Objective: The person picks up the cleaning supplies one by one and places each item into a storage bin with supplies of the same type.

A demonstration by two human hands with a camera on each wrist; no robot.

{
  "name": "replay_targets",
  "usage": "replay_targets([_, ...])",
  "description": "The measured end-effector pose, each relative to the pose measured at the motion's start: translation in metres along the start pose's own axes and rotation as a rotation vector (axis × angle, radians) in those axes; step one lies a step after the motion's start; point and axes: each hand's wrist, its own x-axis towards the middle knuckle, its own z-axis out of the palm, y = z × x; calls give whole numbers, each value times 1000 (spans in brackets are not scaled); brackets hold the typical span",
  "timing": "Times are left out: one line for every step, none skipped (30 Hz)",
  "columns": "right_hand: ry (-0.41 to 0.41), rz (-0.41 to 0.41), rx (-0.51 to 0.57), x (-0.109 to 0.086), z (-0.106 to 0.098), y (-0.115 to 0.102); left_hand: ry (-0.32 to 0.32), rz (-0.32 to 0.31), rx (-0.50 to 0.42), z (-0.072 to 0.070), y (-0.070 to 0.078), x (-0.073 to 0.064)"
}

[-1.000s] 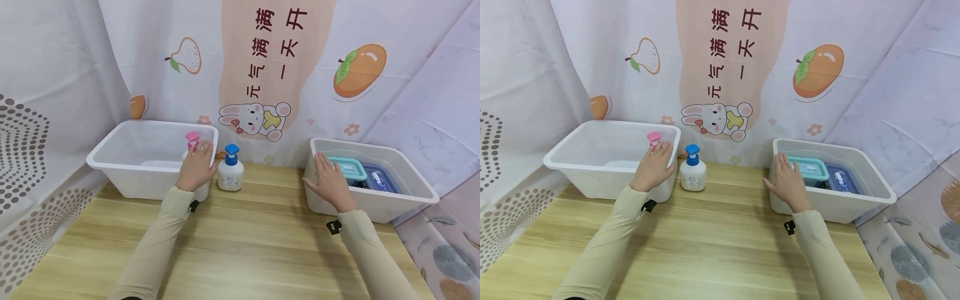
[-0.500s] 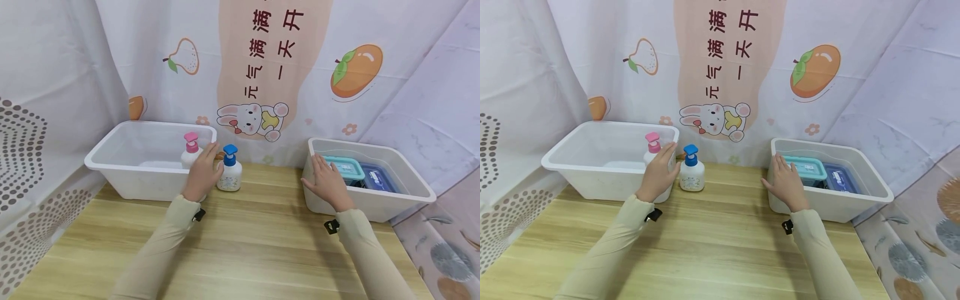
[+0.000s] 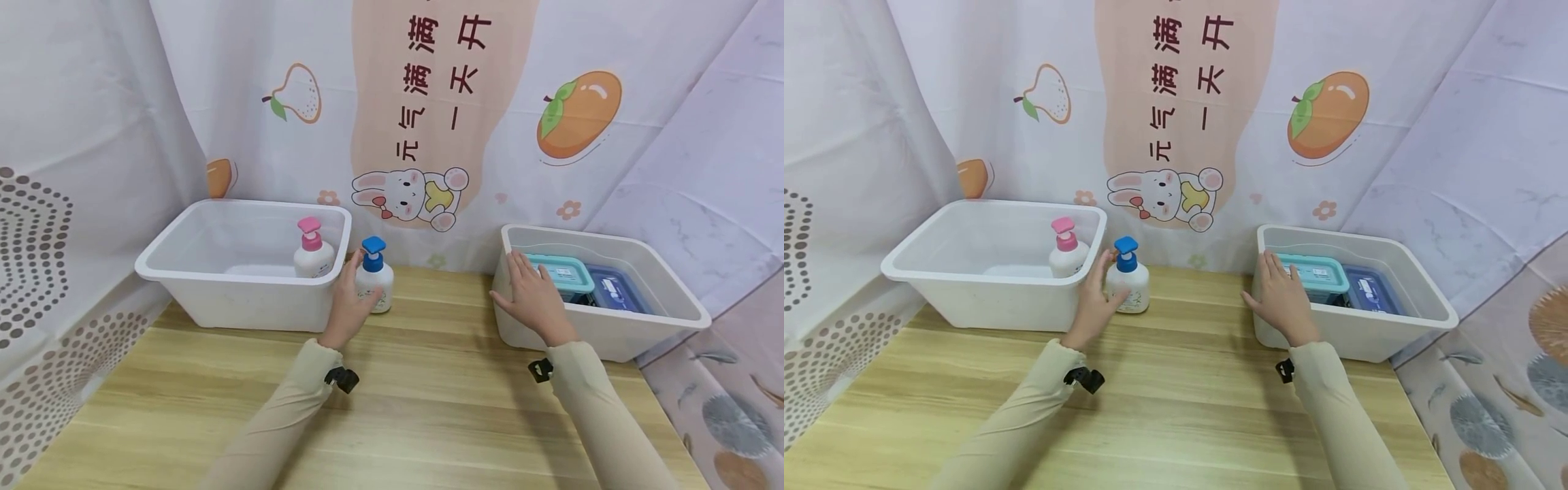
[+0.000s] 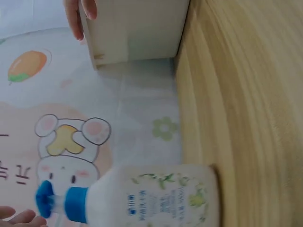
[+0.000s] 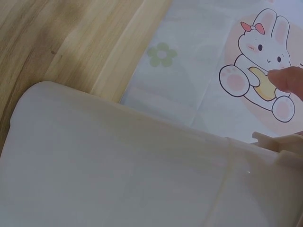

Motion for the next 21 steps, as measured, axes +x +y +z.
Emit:
replay_targets([4, -1, -1, 0, 0, 0, -28, -38, -12, 1, -3, 1])
replay_targets([8, -2, -2, 0, 0, 0, -54, -68, -18, 3, -6, 2])
replay_targets([13, -4, -4, 0, 0, 0, -70, -88, -25, 4, -10, 3])
replay_targets([18, -6, -5, 0, 0, -1, -78, -100, -30, 5, -13, 5])
replay_targets([23, -8, -6, 0, 1, 0, -81, -104, -31, 6, -16, 6])
replay_targets([27, -9, -8, 0, 1, 0, -80, -110, -35, 7, -19, 7])
replay_targets([29, -11, -10, 0, 1, -1, -76, -116, -37, 8, -22, 9])
replay_targets([30, -12, -11, 0, 1, -1, -71, -120, -38, 9, -25, 11])
replay_targets([32, -13, -12, 0, 1, -1, -66, -131, -41, 10, -28, 12])
replay_targets([31, -13, -13, -1, 1, -1, -66, -145, -40, 11, -30, 14])
replay_targets([30, -14, -15, 0, 1, -1, -64, -161, -40, 11, -33, 15])
replay_targets([30, -14, -17, -1, 1, -1, -63, -182, -48, 12, -34, 17])
replay_targets([29, -14, -18, -1, 2, -1, -63, -200, -55, 13, -36, 19])
replay_targets([29, -13, -20, 0, 2, 0, -63, -217, -63, 13, -37, 22])
replay_targets([29, -12, -20, -1, 2, 0, -64, -235, -70, 14, -38, 24])
replay_targets([29, -10, -21, 0, 2, 0, -65, -247, -74, 15, -39, 27])
replay_targets([30, -10, -21, 0, 2, 0, -64, -258, -75, 15, -40, 30])
replay_targets([31, -9, -20, 0, 2, 0, -64, -270, -75, 16, -40, 32])
replay_targets([31, -8, -18, 0, 2, 0, -66, -282, -71, 17, -41, 35])
replay_targets([33, -8, -19, 0, 2, 0, -70, -291, -67, 18, -42, 37])
replay_targets([34, -9, -18, 1, 2, 0, -74, -302, -61, 18, -43, 40])
